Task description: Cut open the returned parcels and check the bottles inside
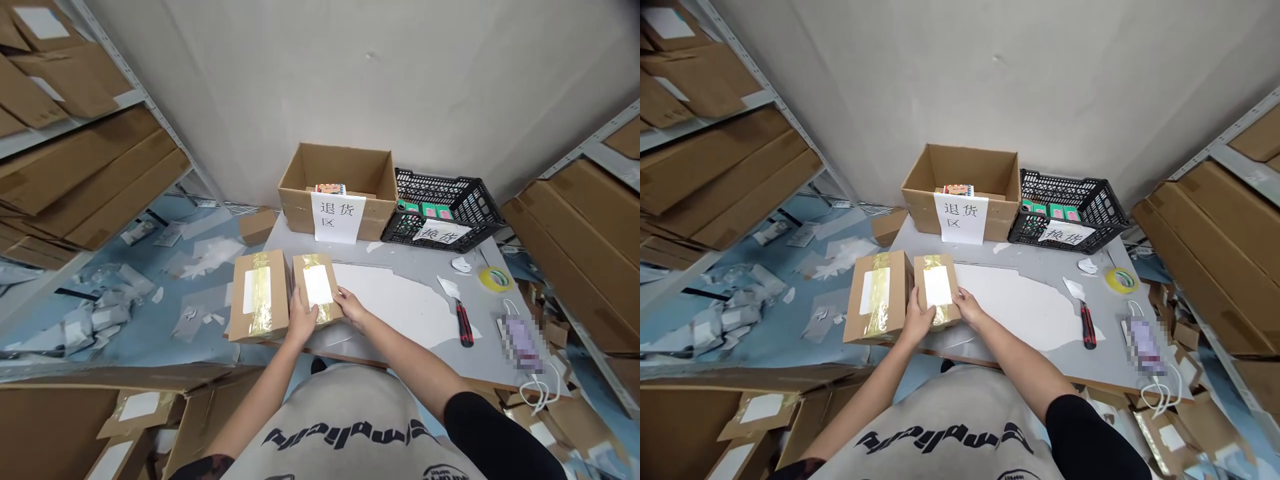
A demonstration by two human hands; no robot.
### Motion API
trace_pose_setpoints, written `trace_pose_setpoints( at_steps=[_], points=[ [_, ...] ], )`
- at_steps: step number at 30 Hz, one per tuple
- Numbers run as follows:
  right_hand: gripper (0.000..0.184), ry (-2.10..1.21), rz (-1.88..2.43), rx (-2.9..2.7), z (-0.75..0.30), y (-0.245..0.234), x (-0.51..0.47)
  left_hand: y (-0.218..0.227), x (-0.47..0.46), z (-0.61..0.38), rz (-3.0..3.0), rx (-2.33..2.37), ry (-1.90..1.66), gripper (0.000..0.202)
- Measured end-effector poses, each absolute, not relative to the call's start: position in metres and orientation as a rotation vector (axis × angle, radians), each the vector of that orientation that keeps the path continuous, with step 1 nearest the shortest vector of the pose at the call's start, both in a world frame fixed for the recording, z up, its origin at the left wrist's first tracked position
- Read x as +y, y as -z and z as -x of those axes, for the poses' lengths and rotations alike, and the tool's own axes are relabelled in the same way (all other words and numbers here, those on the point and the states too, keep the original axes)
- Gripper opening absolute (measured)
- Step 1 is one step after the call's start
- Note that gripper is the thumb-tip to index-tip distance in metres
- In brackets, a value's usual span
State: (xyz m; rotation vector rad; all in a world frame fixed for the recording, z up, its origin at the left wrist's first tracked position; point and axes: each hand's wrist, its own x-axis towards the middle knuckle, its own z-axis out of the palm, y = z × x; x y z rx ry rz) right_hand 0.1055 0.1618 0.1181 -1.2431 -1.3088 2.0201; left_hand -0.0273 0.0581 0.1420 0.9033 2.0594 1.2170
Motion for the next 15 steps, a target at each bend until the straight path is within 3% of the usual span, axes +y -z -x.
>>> trace_pose_setpoints(
  at_steps=[10,15],
  points=[
    [0.066,-1.664,1.311,-1.343,-0.230,-0.172,0.198,-0.163,0.123,-0.045,-0.944,1.594,-1.320,0.093],
    [0.061,-1.465,1.533,-1.295,-0.303,-0.155,0.219,-0.136,0.168,-0.105,-0.970,1.374,-1.229,0.088]
  ],
)
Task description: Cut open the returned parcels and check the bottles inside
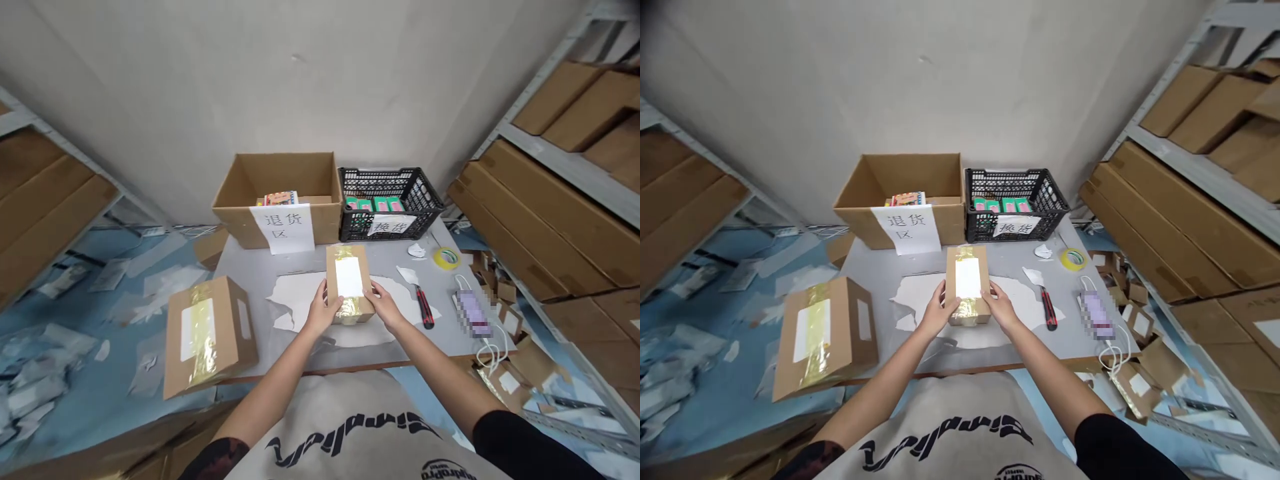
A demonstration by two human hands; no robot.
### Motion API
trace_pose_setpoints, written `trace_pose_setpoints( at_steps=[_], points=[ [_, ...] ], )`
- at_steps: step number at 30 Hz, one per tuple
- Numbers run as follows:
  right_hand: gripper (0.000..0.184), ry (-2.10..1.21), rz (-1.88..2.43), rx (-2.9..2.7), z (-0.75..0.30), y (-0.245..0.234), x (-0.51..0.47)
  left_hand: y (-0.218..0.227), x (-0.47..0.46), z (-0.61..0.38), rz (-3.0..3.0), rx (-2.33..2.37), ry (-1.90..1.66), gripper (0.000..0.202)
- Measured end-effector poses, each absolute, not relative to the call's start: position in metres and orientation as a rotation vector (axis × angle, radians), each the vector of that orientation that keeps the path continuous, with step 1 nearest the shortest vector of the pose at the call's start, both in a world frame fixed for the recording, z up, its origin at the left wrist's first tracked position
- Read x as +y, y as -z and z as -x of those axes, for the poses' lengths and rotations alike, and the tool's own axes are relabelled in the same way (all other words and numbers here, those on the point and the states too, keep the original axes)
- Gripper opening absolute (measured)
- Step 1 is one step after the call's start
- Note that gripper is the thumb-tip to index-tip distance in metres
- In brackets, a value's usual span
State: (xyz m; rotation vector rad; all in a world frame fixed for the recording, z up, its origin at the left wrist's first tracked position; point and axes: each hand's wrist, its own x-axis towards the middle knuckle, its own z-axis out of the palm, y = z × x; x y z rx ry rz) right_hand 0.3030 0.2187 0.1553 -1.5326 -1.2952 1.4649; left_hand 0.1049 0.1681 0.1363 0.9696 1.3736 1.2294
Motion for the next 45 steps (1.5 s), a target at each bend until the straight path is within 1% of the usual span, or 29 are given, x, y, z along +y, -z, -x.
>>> trace_pose_setpoints(
  at_steps=[2,5,7,9,12,14,16,19,22,24,26,29,32,35,38,40,42,43,45],
  points=[
    [0.059,-1.475,1.618,-1.292,-0.324,-0.140,0.220,-0.118,0.171,-0.120,-0.959,1.365,-1.164,0.089],
    [0.054,-1.632,1.655,-1.258,-0.345,-0.125,0.226,-0.100,0.175,-0.125,-0.940,1.416,-1.038,0.091],
    [0.054,-1.692,1.630,-1.209,-0.351,-0.125,0.236,-0.102,0.186,-0.122,-0.908,1.487,-0.934,0.092],
    [0.058,-1.699,1.612,-1.151,-0.351,-0.130,0.250,-0.111,0.204,-0.119,-0.859,1.547,-0.846,0.093],
    [0.059,-1.801,1.596,-1.072,-0.341,-0.138,0.270,-0.127,0.229,-0.121,-0.775,1.469,-0.768,0.087],
    [0.054,-1.845,1.573,-1.073,-0.335,-0.144,0.275,-0.136,0.237,-0.126,-0.785,1.409,-0.783,0.078],
    [0.046,-1.835,1.489,-1.087,-0.336,-0.153,0.274,-0.143,0.236,-0.128,-0.852,1.399,-0.882,0.071],
    [0.039,-1.804,1.281,-1.038,-0.347,-0.169,0.265,-0.155,0.223,-0.122,-0.978,1.376,-1.059,0.069],
    [0.039,-1.731,1.180,-0.990,-0.358,-0.180,0.256,-0.163,0.208,-0.114,-0.982,1.307,-1.123,0.057],
    [0.042,-1.701,1.242,-0.982,-0.360,-0.181,0.250,-0.162,0.200,-0.113,-0.897,1.297,-1.100,0.053],
    [0.045,-1.725,1.353,-1.011,-0.357,-0.178,0.246,-0.157,0.197,-0.118,-0.856,1.363,-1.040,0.060],
    [0.056,-1.782,1.461,-1.095,-0.351,-0.173,0.242,-0.151,0.199,-0.129,-0.895,1.462,-0.954,0.073],
    [0.060,-1.839,1.467,-1.089,-0.347,-0.175,0.242,-0.157,0.207,-0.135,-0.865,1.380,-0.914,0.073],
    [0.051,-1.809,1.388,-1.073,-0.346,-0.187,0.244,-0.173,0.212,-0.132,-0.874,1.293,-0.943,0.070],
    [0.034,-1.683,1.254,-1.049,-0.348,-0.202,0.243,-0.188,0.210,-0.123,-1.024,1.234,-1.090,0.075],
    [0.034,-1.611,1.188,-1.033,-0.349,-0.208,0.240,-0.190,0.205,-0.117,-1.082,1.160,-1.175,0.067],
    [0.039,-1.591,1.160,-1.025,-0.349,-0.206,0.236,-0.183,0.198,-0.114,-1.041,1.145,-1.216,0.051],
    [0.041,-1.596,1.173,-1.014,-0.348,-0.200,0.234,-0.176,0.193,-0.114,-0.999,1.163,-1.214,0.045],
    [0.044,-1.602,1.280,-0.977,-0.347,-0.179,0.227,-0.158,0.183,-0.116,-0.919,1.217,-1.164,0.041]
  ],
)
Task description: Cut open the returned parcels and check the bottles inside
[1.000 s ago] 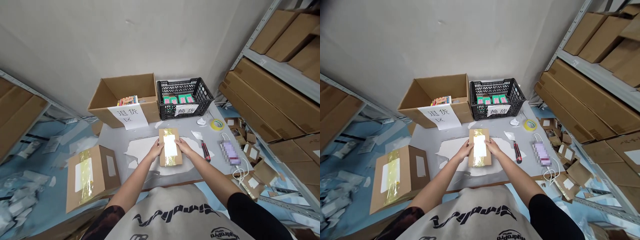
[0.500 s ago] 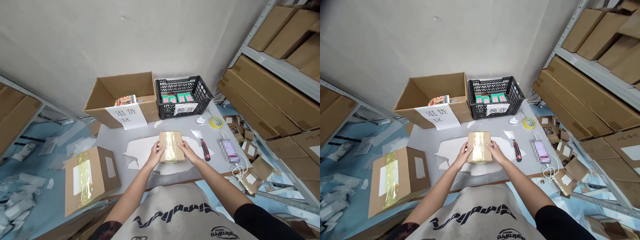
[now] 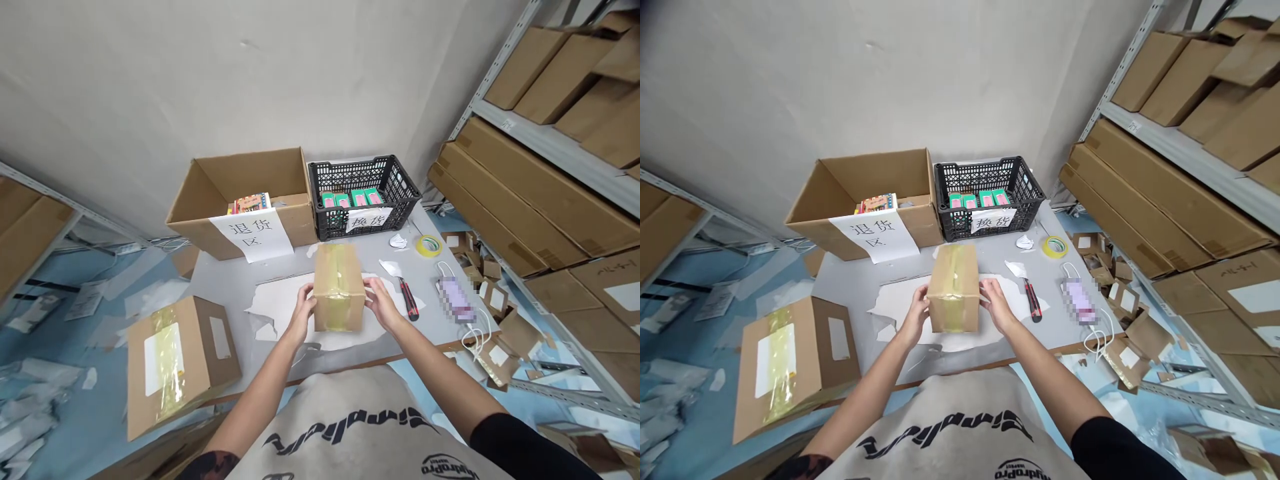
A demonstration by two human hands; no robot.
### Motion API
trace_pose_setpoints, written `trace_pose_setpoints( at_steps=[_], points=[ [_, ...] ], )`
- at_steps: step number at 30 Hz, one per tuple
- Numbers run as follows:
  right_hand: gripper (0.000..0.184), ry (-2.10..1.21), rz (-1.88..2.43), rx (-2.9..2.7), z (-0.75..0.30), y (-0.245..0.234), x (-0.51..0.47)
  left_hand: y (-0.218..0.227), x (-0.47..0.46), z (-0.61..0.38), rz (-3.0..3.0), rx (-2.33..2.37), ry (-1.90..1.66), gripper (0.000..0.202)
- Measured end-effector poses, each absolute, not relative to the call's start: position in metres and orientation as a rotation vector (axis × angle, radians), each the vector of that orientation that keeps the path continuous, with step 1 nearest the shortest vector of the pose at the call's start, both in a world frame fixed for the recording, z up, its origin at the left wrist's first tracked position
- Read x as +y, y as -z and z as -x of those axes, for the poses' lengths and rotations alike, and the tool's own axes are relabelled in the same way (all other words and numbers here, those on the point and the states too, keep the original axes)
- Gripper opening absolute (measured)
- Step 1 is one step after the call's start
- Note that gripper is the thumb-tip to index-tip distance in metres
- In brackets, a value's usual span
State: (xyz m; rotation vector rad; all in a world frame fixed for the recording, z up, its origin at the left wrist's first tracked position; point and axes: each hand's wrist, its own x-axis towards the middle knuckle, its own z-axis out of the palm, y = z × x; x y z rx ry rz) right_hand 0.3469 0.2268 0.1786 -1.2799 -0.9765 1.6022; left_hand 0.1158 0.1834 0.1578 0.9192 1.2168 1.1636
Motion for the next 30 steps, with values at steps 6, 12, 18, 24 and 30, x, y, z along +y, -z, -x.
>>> trace_pose_setpoints(
  at_steps=[6,12,18,24,30],
  points=[
    [0.069,-1.628,1.561,-1.079,-0.345,-0.111,0.207,-0.124,0.170,-0.129,-0.724,1.388,-0.834,0.063],
    [0.046,-1.809,1.410,-0.966,-0.339,-0.150,0.236,-0.143,0.200,-0.132,-0.868,1.302,-0.867,0.070],
    [0.038,-1.662,1.169,-0.906,-0.345,-0.196,0.249,-0.168,0.204,-0.112,-1.114,1.196,-1.183,0.073],
    [0.048,-1.776,1.313,-0.904,-0.340,-0.174,0.226,-0.154,0.180,-0.116,-1.024,1.200,-1.119,0.070],
    [0.041,-1.763,1.364,-0.971,-0.339,-0.151,0.209,-0.128,0.162,-0.115,-0.880,1.266,-0.995,0.060]
  ],
)
